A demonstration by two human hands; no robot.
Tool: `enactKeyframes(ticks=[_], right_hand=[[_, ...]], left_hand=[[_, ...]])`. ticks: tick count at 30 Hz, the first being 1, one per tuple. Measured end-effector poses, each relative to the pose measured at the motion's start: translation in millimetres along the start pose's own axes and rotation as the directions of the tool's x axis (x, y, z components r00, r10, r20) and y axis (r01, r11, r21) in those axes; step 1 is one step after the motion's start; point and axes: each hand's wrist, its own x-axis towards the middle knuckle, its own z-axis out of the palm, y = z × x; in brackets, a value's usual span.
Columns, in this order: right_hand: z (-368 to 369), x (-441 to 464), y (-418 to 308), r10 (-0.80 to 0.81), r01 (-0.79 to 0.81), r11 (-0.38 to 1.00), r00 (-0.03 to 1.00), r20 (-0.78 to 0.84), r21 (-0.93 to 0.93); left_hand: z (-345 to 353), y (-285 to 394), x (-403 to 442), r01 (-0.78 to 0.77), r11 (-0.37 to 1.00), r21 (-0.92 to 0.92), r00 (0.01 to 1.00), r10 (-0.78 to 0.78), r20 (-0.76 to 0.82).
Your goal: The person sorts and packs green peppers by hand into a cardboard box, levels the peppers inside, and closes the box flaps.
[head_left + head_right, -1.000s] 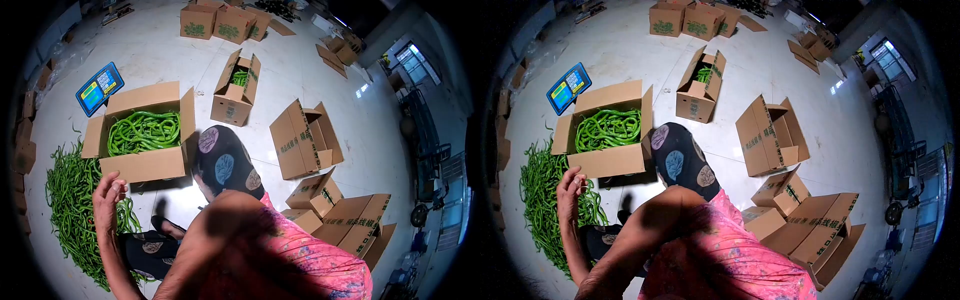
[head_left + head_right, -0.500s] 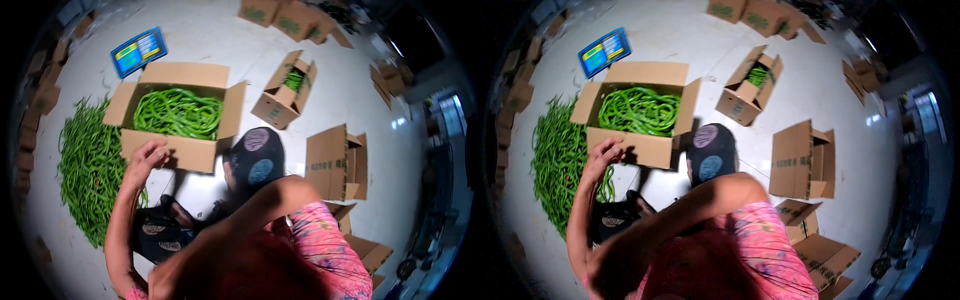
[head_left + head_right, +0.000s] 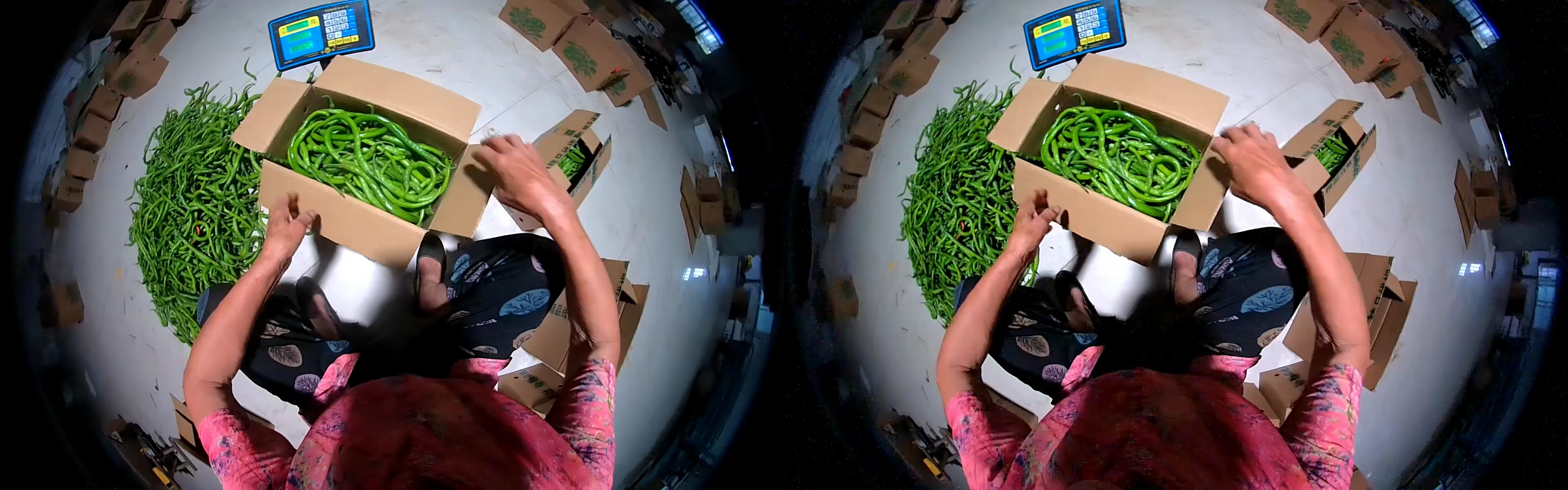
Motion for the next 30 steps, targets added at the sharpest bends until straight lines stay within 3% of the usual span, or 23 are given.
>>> enactKeyframes(ticks=[2,3,5,7,9,11,13,15,16,17,19,20,21,23,26,29,30], right_hand=[[-1.9,-13.4,9.2,-0.021,0.016,0.999,0.994,0.11,0.046],[-5.1,-24.3,5.3,-0.03,0.021,0.997,0.992,0.125,0.075],[9.6,-37.8,0.2,-0.01,0.008,0.981,1.0,-0.006,-0.196],[19.7,-32.0,-3.7,-0.145,0.083,0.947,0.973,-0.182,-0.311],[35.4,-17.7,-5.1,-0.242,0.158,0.912,0.953,-0.185,-0.378],[34.2,-8.8,-20.3,-0.315,0.247,0.883,0.942,-0.113,-0.399],[21.9,-5.3,-33.0,-0.346,0.306,0.869,0.938,-0.036,-0.388],[23.1,-7.4,-49.4,-0.487,0.416,0.792,0.872,-0.051,-0.447],[19.6,-13.7,-65.3,-0.461,0.429,0.791,0.887,0.037,-0.435],[23.9,-17.2,-74.3,-0.52,0.475,0.785,0.854,-0.009,-0.397],[25.0,-27.3,-99.0,-0.496,0.497,0.826,0.865,0.076,-0.268],[28.5,-27.5,-109.3,-0.51,0.508,0.847,0.86,0.036,-0.156],[32.7,-24.5,-117.9,-0.518,0.518,0.854,0.855,-0.007,-0.042],[56.6,-12.0,-134.5,-0.489,0.542,0.82,0.831,-0.266,0.185],[55.7,2.0,-153.1,-0.495,0.541,0.817,0.835,-0.24,0.197],[58.4,10.3,-153.5,-0.507,0.539,0.813,0.841,-0.19,0.22],[57.6,12.8,-148.3,-0.533,0.562,0.793,0.827,-0.177,0.237]], left_hand=[[-4.3,-20.5,15.0,-0.1,0.995,0.027,0.985,0.103,-0.136],[-6.8,-22.0,16.6,-0.05,0.998,-0.042,0.986,0.042,-0.161],[-2.8,-5.7,15.7,0.082,0.992,-0.093,0.969,-0.101,-0.224],[7.6,19.5,4.7,0.081,0.993,-0.084,0.977,-0.096,-0.19],[17.0,-19.8,28.6,0.066,0.998,-0.013,0.977,-0.068,-0.2],[18.6,7.0,22.4,0.176,0.961,-0.211,0.974,-0.201,-0.101],[14.4,0.2,41.7,0.239,0.93,-0.279,0.966,-0.257,-0.029],[8.4,11.6,46.7,0.306,0.864,-0.4,0.951,-0.297,0.087],[3.1,9.2,56.5,0.309,0.855,-0.417,0.951,-0.275,0.141],[0.1,12.4,67.1,0.267,0.863,-0.43,0.964,-0.242,0.112],[-1.9,20.2,81.6,0.122,0.898,-0.423,0.99,-0.083,0.11],[-0.3,17.7,93.8,0.156,0.918,-0.366,0.985,-0.117,0.126],[4.6,11.8,99.7,0.094,0.947,-0.306,0.993,-0.066,0.1],[16.9,14.3,102.7,-0.032,0.984,-0.176,0.997,0.044,0.064],[23.6,20.0,78.4,-0.099,0.992,0.077,0.995,0.098,0.025],[19.2,24.7,60.1,-0.174,0.913,0.368,0.984,0.173,0.038],[15.9,20.2,60.1,-0.19,0.904,0.383,0.982,0.181,0.06]])
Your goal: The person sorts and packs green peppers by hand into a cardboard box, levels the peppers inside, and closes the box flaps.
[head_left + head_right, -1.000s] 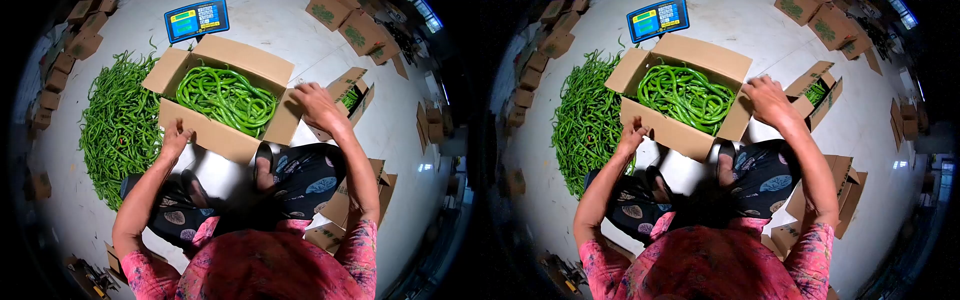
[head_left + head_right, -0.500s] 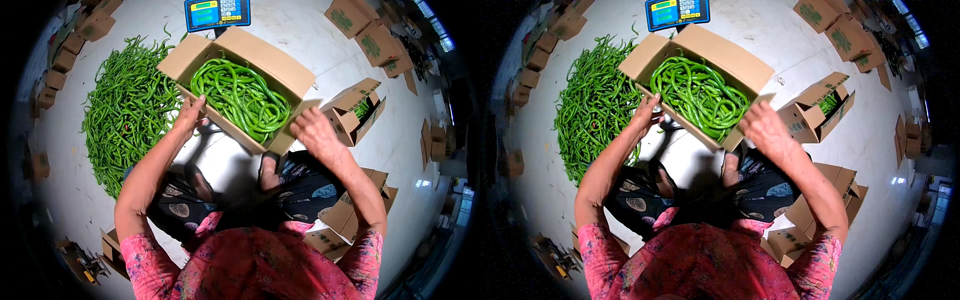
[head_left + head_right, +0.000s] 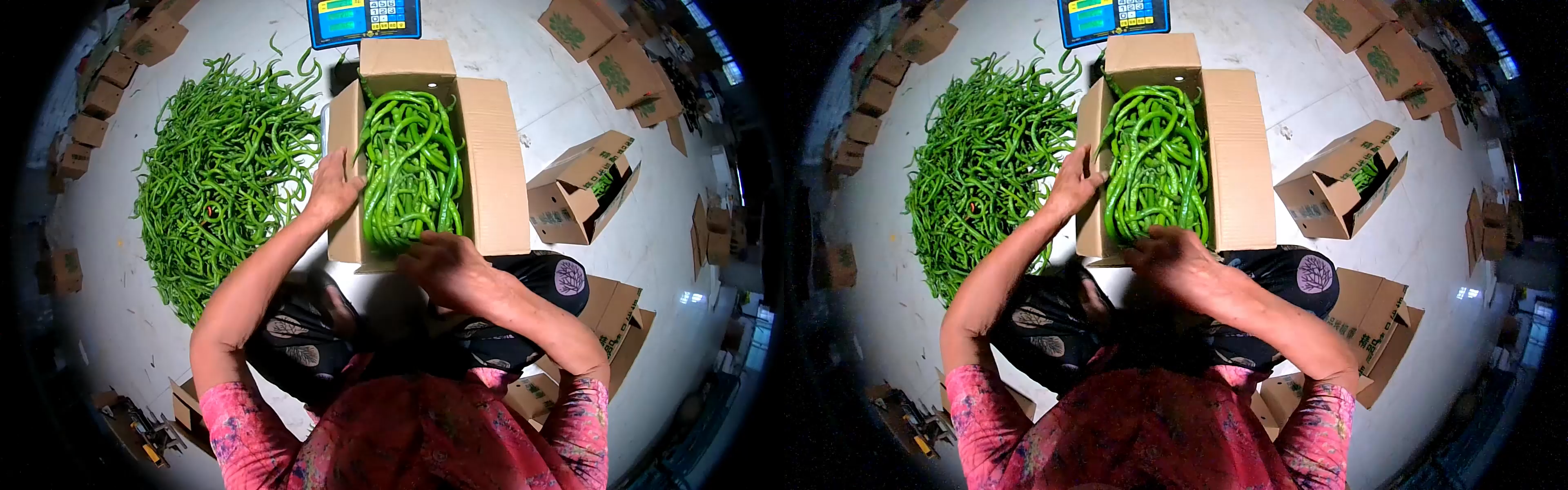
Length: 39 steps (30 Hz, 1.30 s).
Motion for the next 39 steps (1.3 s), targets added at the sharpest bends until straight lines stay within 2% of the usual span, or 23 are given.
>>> enactKeyframes(ticks=[1,4,7,8,9,11,12,13,15,18,19,20,21,22,24,27,29,30,33,36,39], right_hand=[[-2.1,-1.6,4.6,-0.027,0.027,0.999,0.999,0.02,0.023],[-9.5,-6.5,16.8,0.209,-0.254,0.906,0.964,0.162,0.339],[-28.7,5.5,18.5,0.014,-0.121,0.894,0.97,0.244,0.43],[-35.9,11.4,20.2,-0.033,-0.067,0.874,0.98,0.196,0.482],[-34.7,14.5,23.1,0.017,-0.073,0.879,0.992,0.124,0.471],[-31.1,21.9,23.8,0.12,-0.096,0.883,0.993,-0.023,0.459],[-40.0,29.3,23.6,0.166,-0.182,0.911,0.983,0.077,0.37],[-48.0,35.3,21.9,0.204,-0.204,0.886,0.978,0.045,0.416],[-54.7,42.9,20.3,0.279,-0.237,0.828,0.96,-0.005,0.507],[-42.6,40.4,35.1,0.211,-0.152,0.911,0.971,-0.116,0.383],[-38.3,34.8,38.1,0.254,-0.222,0.901,0.966,-0.039,0.372],[-33.7,27.7,40.1,0.296,-0.29,0.889,0.955,0.038,0.355],[-30.5,24.7,43.0,0.337,-0.356,0.874,0.934,0.115,0.332],[-39.8,28.4,41.8,0.342,-0.423,0.839,0.899,0.273,0.343],[-9.5,3.2,43.8,0.331,-0.365,0.916,0.922,0.2,0.164],[-4.4,3.9,43.1,0.292,-0.302,0.953,0.924,0.246,0.004],[-19.2,22.1,35.2,0.31,-0.305,0.95,0.894,0.323,-0.067],[-17.3,24.7,36.1,0.265,-0.247,0.964,0.919,0.291,-0.096],[-13.1,24.6,34.4,0.252,-0.214,0.964,0.923,0.29,-0.156],[-16.2,27.1,32.0,0.263,-0.208,0.959,0.906,0.332,-0.193],[-18.8,28.2,31.1,0.267,-0.199,0.956,0.894,0.358,-0.215]], left_hand=[[-3.3,-1.7,-2.1,-0.015,1.0,0.016,1.0,0.015,0.017],[-4.6,-5.7,-18.4,0.031,0.999,0.011,0.999,-0.031,0.027],[-3.9,6.0,-41.7,0.12,0.992,-0.04,0.989,-0.116,0.091],[1.2,4.7,-49.4,0.058,0.998,-0.013,0.998,-0.058,0.017],[6.1,3.0,-54.6,-0.001,1.0,0.019,0.998,0.002,-0.057],[-2.7,25.4,-62.7,-0.086,0.995,-0.044,0.992,0.081,-0.098],[-8.6,33.3,-63.0,-0.113,0.989,-0.097,0.992,0.106,-0.074],[-8.9,33.8,-61.4,-0.192,0.974,-0.121,0.979,0.181,-0.096],[-13.1,37.8,-63.0,-0.142,0.966,-0.216,0.99,0.144,-0.005],[-24.7,45.6,-66.4,-0.119,0.951,-0.284,0.982,0.156,0.111],[-25.0,44.6,-68.4,-0.09,0.939,-0.332,0.973,0.155,0.172],[-20.8,41.7,-70.2,-0.304,0.902,-0.306,0.938,0.34,0.072],[-16.3,35.4,-72.4,-0.37,0.889,-0.271,0.909,0.407,0.093],[-11.2,28.2,-74.4,-0.433,0.87,-0.236,0.875,0.468,0.119],[-27.1,40.4,-70.5,-0.547,0.809,-0.214,0.797,0.582,0.163],[-27.1,43.6,-74.7,-0.582,0.812,-0.035,0.772,0.566,0.291],[-26.5,44.0,-74.9,-0.628,0.779,-0.006,0.741,0.6,0.3],[-26.1,43.3,-74.9,-0.649,0.761,0.007,0.726,0.616,0.306],[-23.7,41.9,-76.7,-0.652,0.757,0.031,0.718,0.604,0.345],[-30.2,45.6,-76.4,-0.63,0.775,0.051,0.704,0.542,0.459],[-35.4,50.8,-73.1,-0.617,0.786,0.042,0.708,0.531,0.466]])
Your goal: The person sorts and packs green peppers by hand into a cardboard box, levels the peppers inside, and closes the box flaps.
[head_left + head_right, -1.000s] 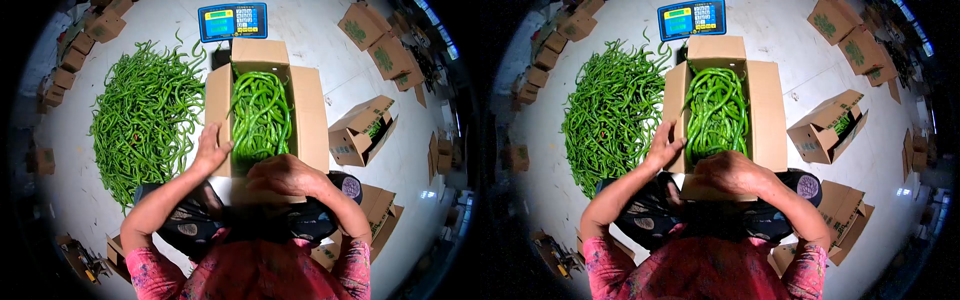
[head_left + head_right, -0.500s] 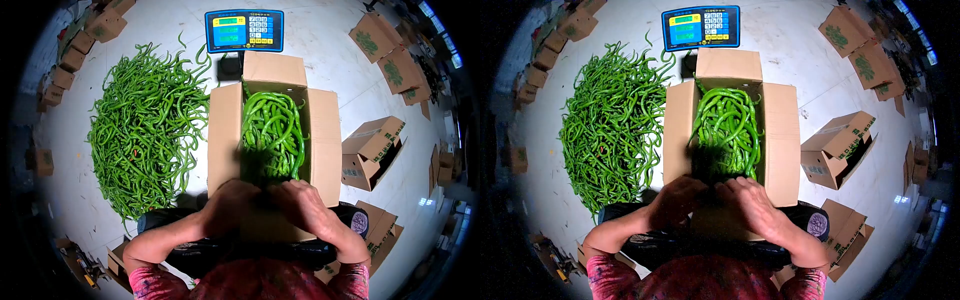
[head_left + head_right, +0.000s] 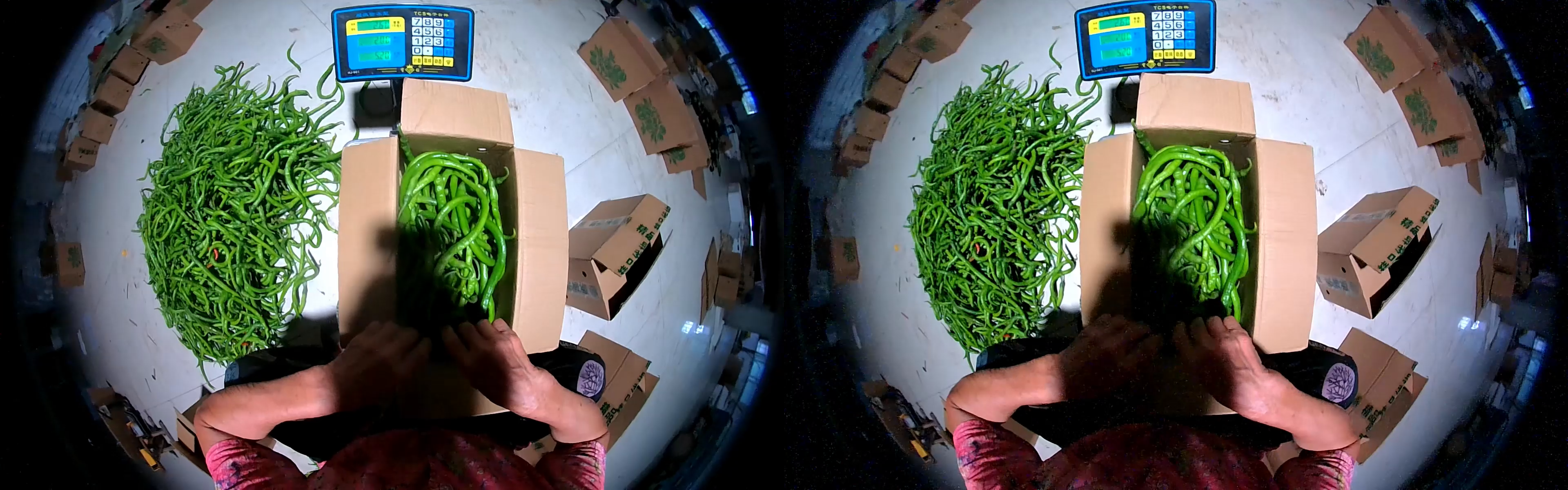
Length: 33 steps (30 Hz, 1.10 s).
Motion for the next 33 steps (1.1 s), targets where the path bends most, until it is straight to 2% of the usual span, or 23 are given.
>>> enactKeyframes(ticks=[3,6,7,10,12,14,16,17,20,21,24,29,32,33], right_hand=[[1.3,-4.1,5.8,-0.019,0.021,0.997,0.999,0.038,-0.072],[10.3,-9.2,14.1,0.057,-0.054,0.997,0.995,-0.08,0.047],[13.8,-10.1,14.4,0.091,-0.09,0.994,0.996,-0.012,0.062],[21.8,-22.8,11.2,-0.035,-0.03,0.945,0.981,-0.19,-0.326],[22.0,-25.9,12.2,-0.074,-0.021,0.923,0.97,-0.232,-0.384],[11.3,-24.3,3.1,0.029,-0.066,0.945,0.993,-0.118,-0.321],[12.1,-25.1,4.9,0.04,-0.068,0.978,0.989,-0.144,-0.199],[13.0,-25.0,6.1,0.045,-0.067,0.988,0.987,-0.156,-0.138],[19.9,-22.4,6.2,0.052,-0.059,0.997,0.988,-0.143,-0.049],[23.3,-21.3,5.6,0.039,-0.046,0.998,0.988,-0.149,-0.043],[30.1,-20.5,4.3,0.001,-0.011,0.998,0.985,-0.172,-0.056],[28.9,-25.0,0.7,-0.01,-0.002,0.997,0.984,-0.176,-0.071],[41.9,-22.5,0.1,-0.013,0.009,1.0,0.982,-0.188,-0.021],[40.1,-25.0,-1.4,-0.003,-0.005,0.999,0.984,-0.177,-0.043]], left_hand=[[4.3,-5.5,4.8,-0.018,0.999,-0.04,0.994,0.013,-0.111],[-2.8,-16.6,11.8,-0.067,0.996,0.063,0.989,0.075,-0.13],[-6.8,-16.4,17.3,-0.027,1.0,0.001,0.986,0.027,-0.166],[-20.7,-16.0,31.6,0.06,0.991,-0.124,0.962,-0.091,-0.259],[-22.1,-21.9,39.0,0.074,0.986,-0.148,0.942,-0.118,-0.314],[-18.5,-21.4,53.2,0.099,0.988,-0.123,0.912,-0.139,-0.386],[-15.0,-23.6,64.3,0.113,0.987,-0.117,0.884,-0.154,-0.442],[-13.9,-23.6,68.0,0.148,0.972,-0.183,0.881,-0.213,-0.422],[-6.7,-25.8,80.9,0.231,0.97,-0.077,0.88,-0.243,-0.407],[-0.1,-29.2,85.9,0.232,0.967,-0.102,0.862,-0.253,-0.439],[8.5,-31.2,99.4,0.283,0.958,0.05,0.862,-0.231,-0.452],[13.0,-30.8,112.8,0.347,0.921,0.178,0.872,-0.247,-0.422],[0.2,-37.9,118.1,0.314,0.926,-0.208,0.79,-0.376,-0.484],[-2.9,-52.4,117.3,0.229,0.867,-0.443,0.763,-0.442,-0.471]])
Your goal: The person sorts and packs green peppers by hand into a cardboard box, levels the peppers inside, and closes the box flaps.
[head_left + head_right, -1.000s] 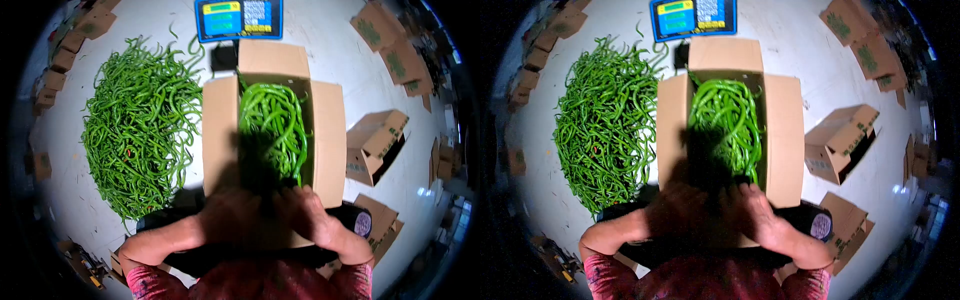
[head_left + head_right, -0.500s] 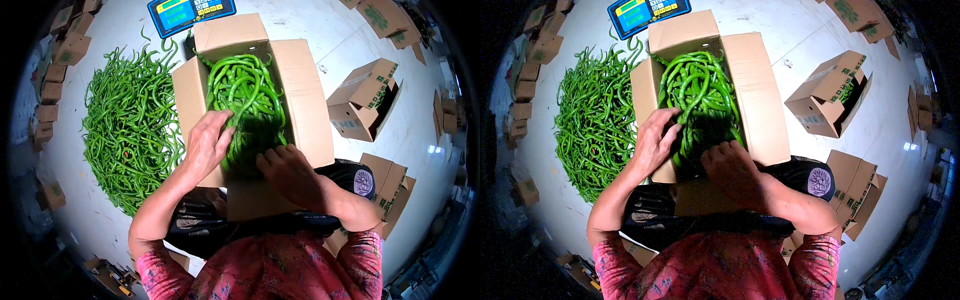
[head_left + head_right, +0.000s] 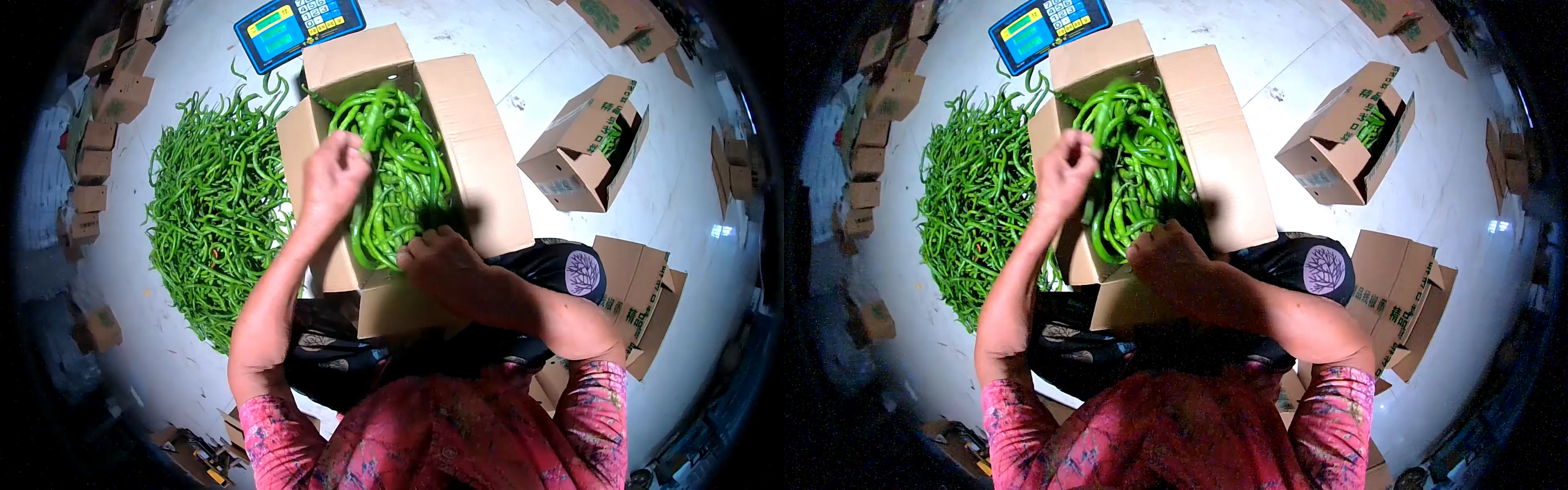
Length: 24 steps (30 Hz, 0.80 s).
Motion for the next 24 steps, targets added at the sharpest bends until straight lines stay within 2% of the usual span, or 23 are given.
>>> enactKeyframes(ticks=[1,4,7,8,11,12,15,16,17,19,21,22,24], right_hand=[[-8.8,-1.3,-1.8,0.006,-0.006,1.0,1.0,0.01,-0.023],[-9.8,-1.4,-1.2,0.013,-0.016,0.998,0.999,-0.049,-0.064],[-10.8,-8.6,1.8,-0.014,-0.004,0.991,0.991,-0.134,-0.137],[-11.7,-10.0,2.0,-0.031,0.004,0.986,0.986,-0.162,-0.168],[7.8,1.4,13.8,0.014,0.004,0.998,0.968,-0.251,0.07],[10.5,4.2,17.2,0.065,-0.05,0.997,0.958,-0.278,0.061],[10.0,10.9,27.3,0.211,-0.2,0.977,0.918,-0.336,0.067],[6.8,12.5,32.8,0.258,-0.243,0.966,0.904,-0.342,0.089],[3.4,13.4,37.1,0.306,-0.285,0.952,0.887,-0.346,0.112],[1.1,12.0,43.4,0.275,-0.259,0.961,0.882,-0.382,0.095],[8.4,9.9,49.5,0.22,-0.189,0.975,0.867,-0.447,0.113],[5.7,8.5,48.3,0.204,-0.153,0.978,0.85,-0.486,0.142],[-3.9,7.6,44.8,0.198,-0.132,0.978,0.838,-0.509,0.163]], left_hand=[[-14.4,21.4,4.2,0.118,0.989,-0.088,0.992,-0.114,0.049],[-28.9,22.0,6.7,0.261,0.886,-0.384,0.965,-0.242,0.1],[-24.1,17.0,4.1,0.289,0.861,-0.419,0.957,-0.258,0.13],[-23.0,18.2,6.0,0.257,0.888,-0.381,0.967,-0.233,0.107],[-19.6,8.0,21.5,0.088,0.995,-0.051,0.996,-0.088,0.001],[-13.8,-7.5,28.3,0.082,0.996,0.043,0.996,-0.081,-0.043],[12.0,-31.3,33.5,-0.106,0.974,0.2,0.989,0.124,-0.079],[19.3,-28.1,32.6,-0.035,0.969,0.245,0.998,0.046,-0.037],[20.7,-24.6,32.4,-0.056,0.927,0.37,0.998,0.047,0.035],[22.9,-26.5,34.8,-0.152,0.912,0.381,0.985,0.17,-0.015],[16.7,-9.8,39.3,0.028,0.983,0.179,0.999,-0.023,-0.034],[12.2,-7.2,41.2,-0.11,0.991,0.073,0.99,0.116,-0.08],[-0.5,-2.2,41.1,-0.064,0.997,0.031,0.997,0.065,-0.048]])
